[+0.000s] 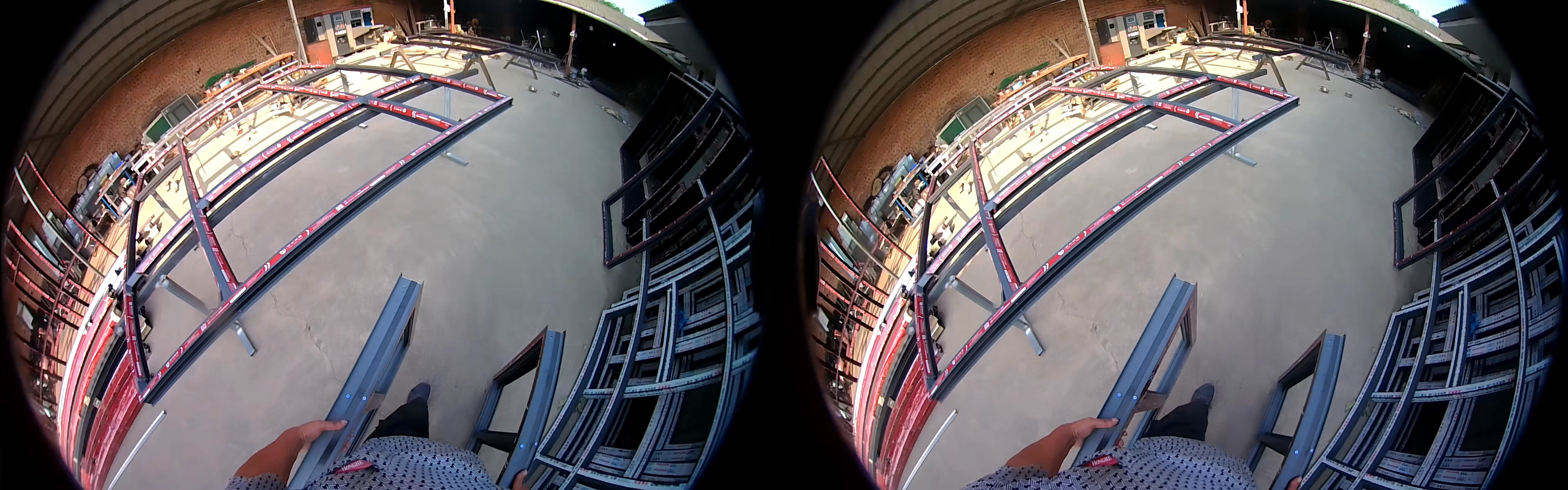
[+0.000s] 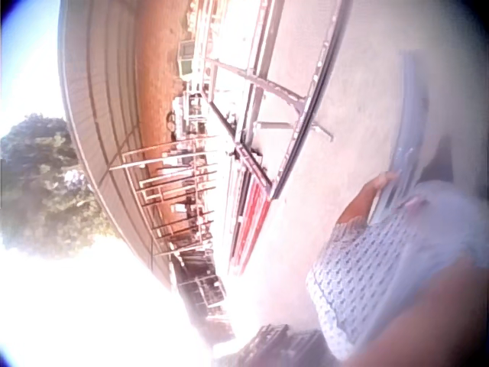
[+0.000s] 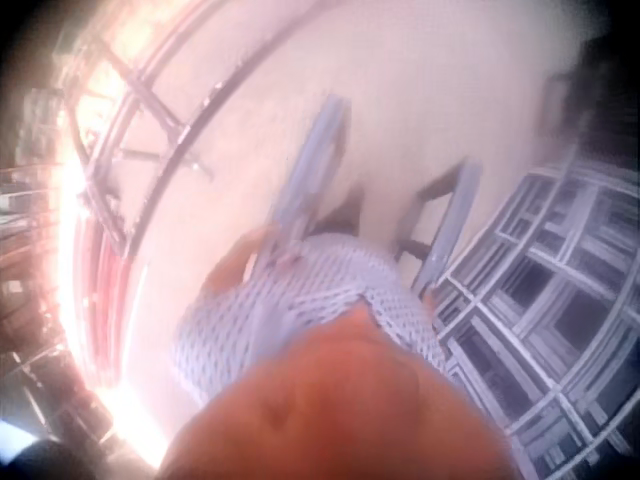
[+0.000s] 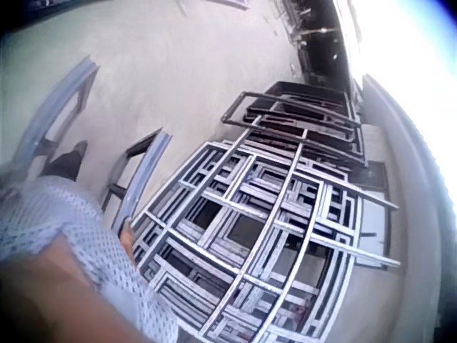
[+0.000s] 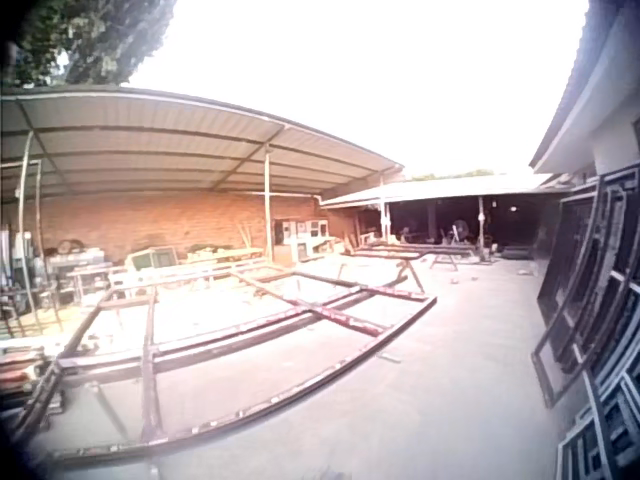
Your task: The person carries two aluminum window frame profiles across a workshop floor and places them on a stack. Then the person sits on the floor, picks up a tape measure, and measures the length of an aluminum profile, marking the measurement with a pen.
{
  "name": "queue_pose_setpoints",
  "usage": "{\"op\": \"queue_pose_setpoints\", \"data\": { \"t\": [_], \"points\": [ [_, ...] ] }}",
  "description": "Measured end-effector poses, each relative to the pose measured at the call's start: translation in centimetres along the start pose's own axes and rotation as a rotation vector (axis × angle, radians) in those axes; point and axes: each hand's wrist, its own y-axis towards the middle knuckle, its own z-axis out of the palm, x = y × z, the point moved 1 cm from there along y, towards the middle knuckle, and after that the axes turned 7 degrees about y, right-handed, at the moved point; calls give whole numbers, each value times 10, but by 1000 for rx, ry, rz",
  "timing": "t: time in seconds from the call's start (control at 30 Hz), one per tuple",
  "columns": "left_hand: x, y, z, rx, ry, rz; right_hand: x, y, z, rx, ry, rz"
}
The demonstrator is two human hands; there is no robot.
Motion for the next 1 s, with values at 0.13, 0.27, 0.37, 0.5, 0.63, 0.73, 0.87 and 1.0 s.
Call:
{"op": "queue_pose_setpoints", "data": {
  "t": [0.13, 0.27, 0.37, 0.5, 0.63, 0.73, 0.87, 1.0],
  "points": [
    [-147, 57, 27, 108, 17, 30, 118, 73, -24, 9, 0, 18],
    [-269, 93, 50, 145, -1, 1, 226, 154, -52, 30, 6, 4],
    [-349, 121, 68, 117, 13, -28, 298, 231, -70, 52, -14, -28],
    [-439, 184, 95, 56, 114, -42, 382, 345, -96, 94, -54, -83],
    [-540, 228, 153, 20, 190, -41, 455, 449, -139, 138, -97, -113],
    [-617, 261, 185, -6, 200, -49, 510, 510, -174, 158, -92, -115],
    [-724, 308, 226, 25, 195, -56, 571, 586, -217, 157, -72, -96],
    [-820, 380, 253, 13, 184, -108, 633, 673, -246, 147, -50, -64]
  ]
}}
